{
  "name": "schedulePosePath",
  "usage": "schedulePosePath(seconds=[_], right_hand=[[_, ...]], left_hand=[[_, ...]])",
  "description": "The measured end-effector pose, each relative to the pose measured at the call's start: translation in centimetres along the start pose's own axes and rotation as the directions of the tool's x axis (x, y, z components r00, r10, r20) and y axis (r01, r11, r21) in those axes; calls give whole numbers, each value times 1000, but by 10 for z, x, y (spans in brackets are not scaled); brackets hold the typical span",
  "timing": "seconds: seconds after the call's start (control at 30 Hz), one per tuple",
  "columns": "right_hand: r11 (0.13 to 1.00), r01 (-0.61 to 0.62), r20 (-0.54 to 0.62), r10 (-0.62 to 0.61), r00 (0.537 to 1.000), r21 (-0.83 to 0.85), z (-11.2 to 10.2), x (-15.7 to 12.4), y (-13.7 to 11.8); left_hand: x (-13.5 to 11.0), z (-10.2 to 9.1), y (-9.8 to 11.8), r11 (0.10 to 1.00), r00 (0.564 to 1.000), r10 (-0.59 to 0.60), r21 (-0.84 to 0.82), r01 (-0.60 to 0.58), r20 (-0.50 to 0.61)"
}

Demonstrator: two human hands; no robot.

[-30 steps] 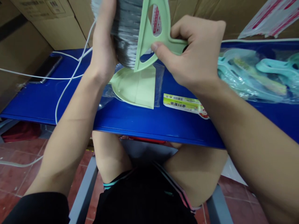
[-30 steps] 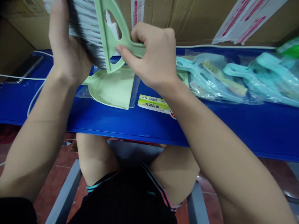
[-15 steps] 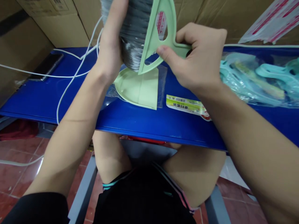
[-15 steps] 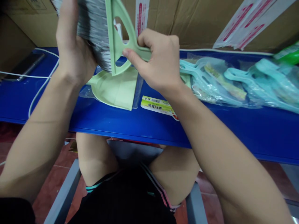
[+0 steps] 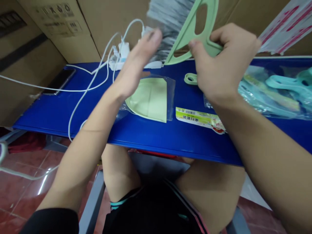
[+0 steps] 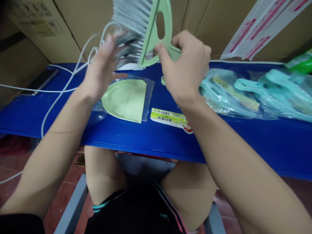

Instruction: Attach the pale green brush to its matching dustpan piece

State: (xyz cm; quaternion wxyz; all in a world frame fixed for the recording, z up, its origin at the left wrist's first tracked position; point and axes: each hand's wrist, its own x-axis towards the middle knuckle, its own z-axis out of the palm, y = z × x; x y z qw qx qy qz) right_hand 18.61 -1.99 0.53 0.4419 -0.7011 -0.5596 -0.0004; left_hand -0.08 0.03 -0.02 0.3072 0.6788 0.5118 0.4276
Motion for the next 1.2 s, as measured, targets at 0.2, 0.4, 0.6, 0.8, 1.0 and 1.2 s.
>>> schedulePosePath(seconds=[0.2, 0.4, 0.6, 0.8, 1.0, 1.2], right_hand=[[995, -83, -51, 85, 995, 51, 5, 0, -1], [993, 21, -155, -3, 988, 116, 17, 9, 21], [887, 324, -241, -253, 937, 328, 24, 10, 35], [656, 276, -50, -341, 939, 703, 29, 8, 32], [524, 317, -65, -442, 895, 790, 27, 4, 14], [572, 599, -207, -604, 770, 560, -7, 6, -24]], left_hand=[[-2, 1, -3, 978, 960, 159, -170, -121, 231], [1, -2, -16, 961, 937, 246, -187, -203, 247], [12, -11, -29, 904, 953, 296, -344, -254, 73], [29, -13, -46, 886, 936, 239, -337, -319, -258], [20, -2, -30, 869, 970, -15, -484, -107, -241], [-9, -16, 1, 871, 980, -98, -491, 0, -175]])
